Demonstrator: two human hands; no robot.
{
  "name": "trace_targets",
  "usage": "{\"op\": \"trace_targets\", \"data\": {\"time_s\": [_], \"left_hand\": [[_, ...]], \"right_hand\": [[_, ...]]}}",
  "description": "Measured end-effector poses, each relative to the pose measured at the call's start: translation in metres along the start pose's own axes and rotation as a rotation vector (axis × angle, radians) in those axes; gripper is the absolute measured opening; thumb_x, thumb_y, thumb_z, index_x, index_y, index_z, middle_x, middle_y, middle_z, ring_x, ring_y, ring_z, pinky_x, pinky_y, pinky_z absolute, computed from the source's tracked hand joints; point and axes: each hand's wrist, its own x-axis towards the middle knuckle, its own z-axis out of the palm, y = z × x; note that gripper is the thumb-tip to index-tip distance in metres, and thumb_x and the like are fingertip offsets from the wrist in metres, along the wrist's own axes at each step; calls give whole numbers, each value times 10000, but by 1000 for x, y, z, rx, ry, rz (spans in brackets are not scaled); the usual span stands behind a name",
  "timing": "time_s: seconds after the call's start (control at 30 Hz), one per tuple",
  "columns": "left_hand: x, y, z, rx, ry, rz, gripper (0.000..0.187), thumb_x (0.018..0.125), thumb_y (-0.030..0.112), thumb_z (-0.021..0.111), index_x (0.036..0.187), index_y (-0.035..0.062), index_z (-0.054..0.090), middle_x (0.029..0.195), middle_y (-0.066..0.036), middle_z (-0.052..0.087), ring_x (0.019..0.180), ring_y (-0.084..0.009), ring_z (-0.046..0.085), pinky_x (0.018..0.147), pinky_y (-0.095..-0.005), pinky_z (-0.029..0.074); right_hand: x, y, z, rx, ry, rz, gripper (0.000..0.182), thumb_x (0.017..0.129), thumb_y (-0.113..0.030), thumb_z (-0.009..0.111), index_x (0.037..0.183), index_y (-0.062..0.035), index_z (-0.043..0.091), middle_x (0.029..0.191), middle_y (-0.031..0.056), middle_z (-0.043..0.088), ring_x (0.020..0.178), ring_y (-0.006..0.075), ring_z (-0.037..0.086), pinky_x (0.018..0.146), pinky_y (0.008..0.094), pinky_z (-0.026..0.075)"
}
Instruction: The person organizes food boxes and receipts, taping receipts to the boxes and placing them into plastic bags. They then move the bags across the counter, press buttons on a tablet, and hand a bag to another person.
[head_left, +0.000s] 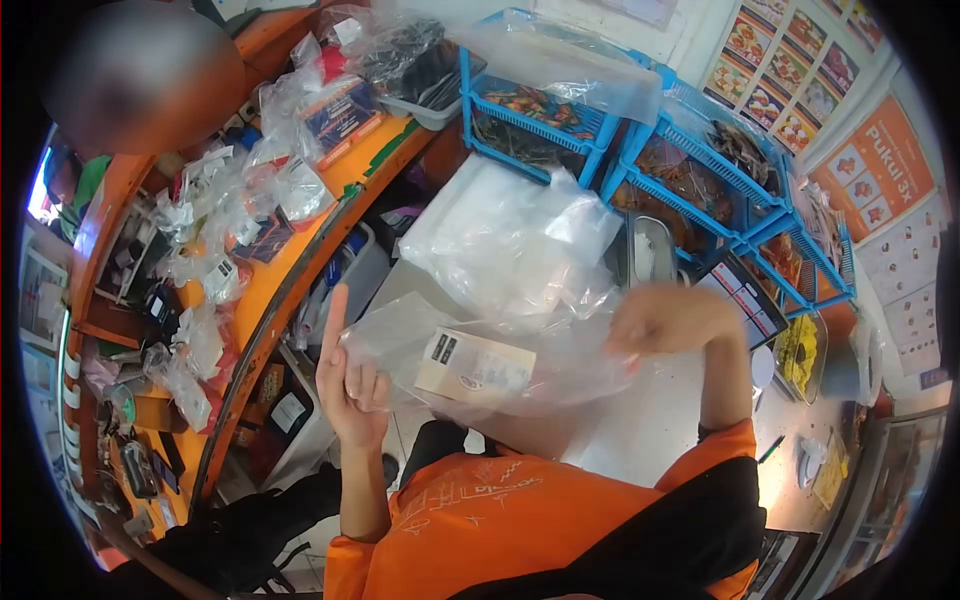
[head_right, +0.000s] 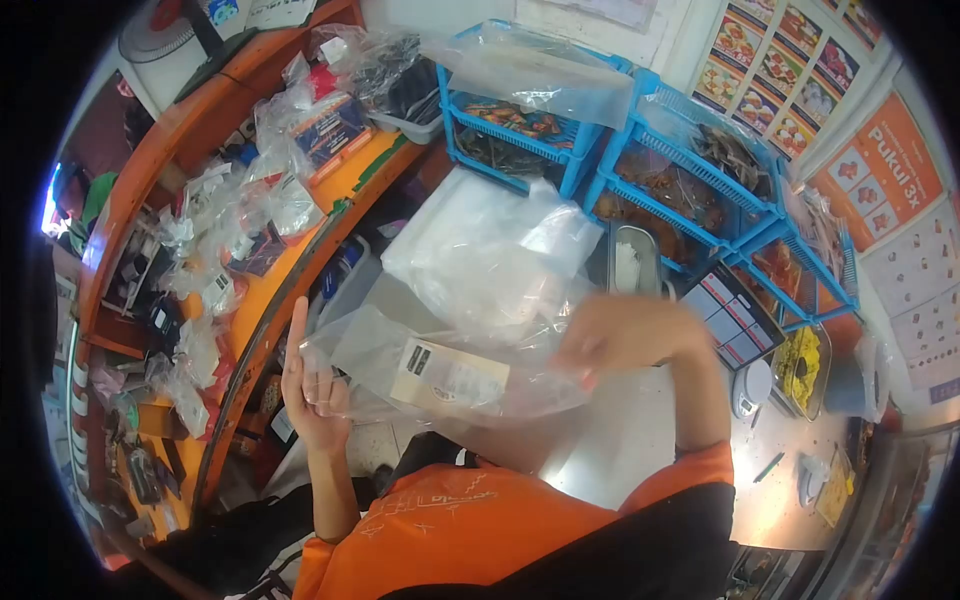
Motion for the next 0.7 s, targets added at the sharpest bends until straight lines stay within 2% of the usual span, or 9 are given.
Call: {"op": "trace_targets", "data": {"time_s": [0.1, 0.17, 0.27, 0.37, 0.47, 0.5, 0.6, 0.63, 0.7], "left_hand": [[2, -6, 2, 159, -17, -106, 593, 962, 178, 450, 1444, -27, 172, 575, 78, 381, 426, 5, 305, 378, -153, 236], [0, -11, -3, 158, -66, -91, 600, 943, 162, 487, 1436, -31, 206, 594, 80, 403, 455, 12, 323, 405, -144, 238], [1, -5, -10, 320, -99, -57, 603, 931, 148, 504, 1432, -33, 222, 590, 81, 397, 485, 16, 341, 418, -142, 233], [1, 3, -23, 538, -101, -14, 603, 921, 165, 533, 1434, 10, 256, 711, 29, 499, 512, 14, 352, 418, -152, 266], [6, 15, -9, 666, -85, 54, 873, 885, 92, 563, 1484, 190, -65, 1147, -103, 588, 576, -33, 474, 453, -142, 367], [9, 13, -3, 665, -79, 61, 873, 885, 92, 563, 1484, 190, -65, 1147, -103, 588, 576, -33, 474, 453, -142, 367], [23, 16, 22, 770, -219, 102, 1167, 714, -158, 565, 1412, 237, -283, 1348, -170, 421, 765, -127, 603, 600, -214, 512], [21, 14, 23, 771, -221, 82, 1167, 714, -158, 565, 1412, 237, -283, 1348, -170, 421, 765, -127, 603, 600, -214, 512], [22, 6, 29, 727, -256, 203, 1159, 690, -161, 539, 1418, 233, -271, 1355, -183, 406, 752, -124, 600, 590, -212, 502]], "right_hand": [[37, 75, -13, 494, 604, -142, 151, 867, -138, 576, 804, -55, 687, 789, 122, 616, 725, 249, 611, 732, 345, 484], [123, 159, 26, -51, 1209, 156, 126, 777, -96, 623, 865, -71, 710, 890, 99, 645, 766, 288, 625, 741, 359, 482], [154, 204, 52, -482, 1153, 309, 155, 739, -55, 620, 852, -96, 717, 898, 81, 616, 777, 295, 621, 718, 378, 483], [144, 183, 42, -214, 1387, 460, 93, 708, -36, 623, 735, -95, 689, 815, 84, 594, 745, 301, 620, 670, 391, 490], [132, 194, 23, -111, 1435, 218, 68, 775, -75, 605, 713, -95, 624, 763, 34, 582, 690, 240, 629, 631, 367, 496], [119, 174, 9, 447, 1519, 46, 61, 816, -103, 583, 763, -90, 610, 771, 12, 586, 683, 207, 626, 635, 335, 500], [110, 35, 17, 1117, 1478, -358, 112, 913, -162, 529, 910, -64, 582, 792, 22, 594, 693, 135, 594, 627, 310, 487], [146, 27, 61, 1534, 992, -741, 158, 901, -181, 529, 966, -50, 588, 801, 8, 588, 720, 156, 615, 647, 257, 496], [176, -70, 101, 660, 444, -262, 299, 874, -219, 511, 1081, -25, 603, 980, 119, 636, 914, 206, 602, 870, 331, 452]]}}
